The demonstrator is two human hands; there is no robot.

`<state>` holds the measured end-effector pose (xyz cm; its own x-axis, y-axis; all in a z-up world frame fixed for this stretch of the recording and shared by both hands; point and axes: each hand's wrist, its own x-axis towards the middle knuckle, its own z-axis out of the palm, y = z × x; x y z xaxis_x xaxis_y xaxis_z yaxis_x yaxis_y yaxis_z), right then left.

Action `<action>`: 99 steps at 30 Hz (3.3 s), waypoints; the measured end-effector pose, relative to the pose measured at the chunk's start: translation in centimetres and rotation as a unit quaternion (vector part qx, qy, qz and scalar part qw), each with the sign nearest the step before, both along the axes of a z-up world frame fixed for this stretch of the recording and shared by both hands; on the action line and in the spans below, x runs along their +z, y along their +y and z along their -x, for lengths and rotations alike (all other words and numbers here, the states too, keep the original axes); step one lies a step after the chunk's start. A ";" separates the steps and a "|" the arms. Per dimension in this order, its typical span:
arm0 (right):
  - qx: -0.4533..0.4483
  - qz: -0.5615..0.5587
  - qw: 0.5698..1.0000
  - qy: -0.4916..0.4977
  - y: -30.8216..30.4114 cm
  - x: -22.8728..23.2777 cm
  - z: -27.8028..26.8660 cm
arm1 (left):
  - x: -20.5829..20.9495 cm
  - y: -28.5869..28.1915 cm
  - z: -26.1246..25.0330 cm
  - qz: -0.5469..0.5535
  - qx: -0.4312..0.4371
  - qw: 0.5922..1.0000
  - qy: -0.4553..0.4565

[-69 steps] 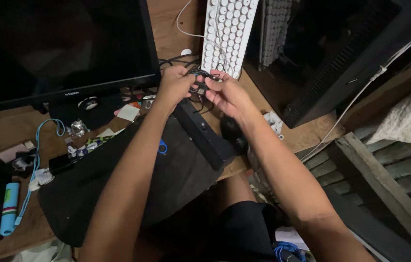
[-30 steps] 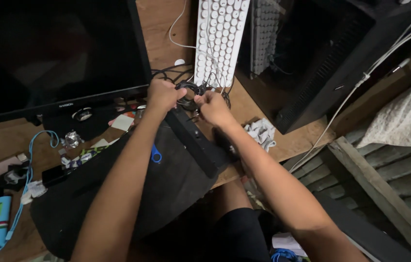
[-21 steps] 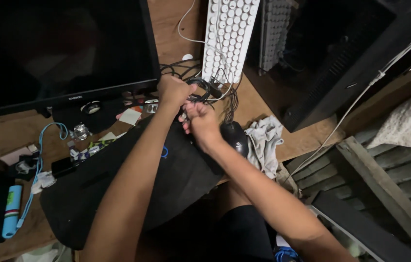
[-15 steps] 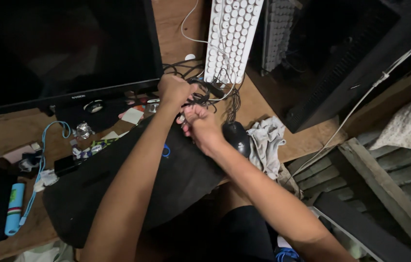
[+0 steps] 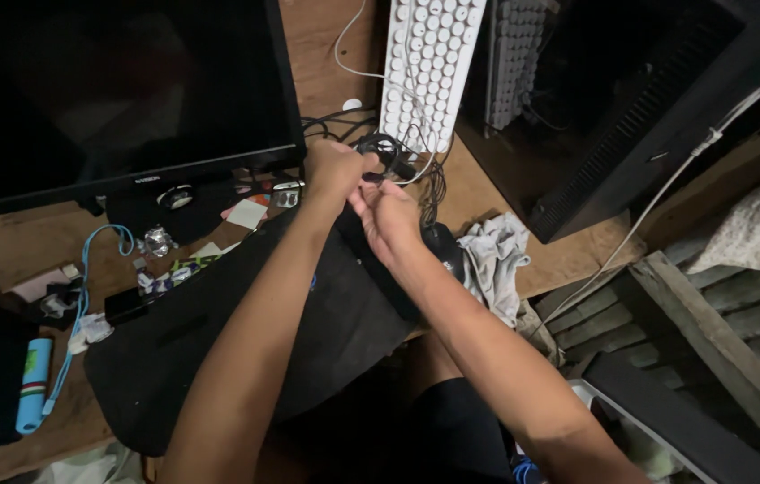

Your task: Organizing various electronic parts, small objects, and papers on a desk.

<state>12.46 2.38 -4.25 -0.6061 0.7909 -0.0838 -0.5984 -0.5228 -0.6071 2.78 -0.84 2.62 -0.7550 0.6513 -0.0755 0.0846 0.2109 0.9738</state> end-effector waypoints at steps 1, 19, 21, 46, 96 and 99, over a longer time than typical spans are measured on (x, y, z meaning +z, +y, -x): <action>0.002 0.000 1.000 0.000 0.2 0.4 -0.1 | -0.8 0.4 0.4 0.000 0.002 1.000 0.000; 0.045 0.100 0.989 0.097 4.0 -4.0 -0.2 | -4.7 0.3 1.7 -0.035 -0.083 0.991 -0.098; 0.065 0.078 0.993 0.054 4.6 -4.5 0.0 | -5.5 0.8 2.1 -0.023 -0.059 0.997 -0.035; 0.349 0.041 0.934 0.055 5.5 -0.9 -4.9 | -5.1 2.4 7.6 0.111 -0.190 0.919 -0.327; -0.108 -0.720 0.603 -0.327 3.1 -0.6 -7.2 | -8.1 0.0 5.6 0.018 -0.234 0.968 -0.085; 0.131 -0.611 0.682 -0.379 5.2 -1.1 -7.9 | -7.8 -0.5 5.0 0.070 -0.218 0.973 -0.010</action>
<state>20.41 7.58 -5.35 -0.8890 0.4241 0.1730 0.1474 0.6226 -0.7685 -2.23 -1.34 -5.20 -0.4069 0.8919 -0.1976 0.1771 0.2893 0.9407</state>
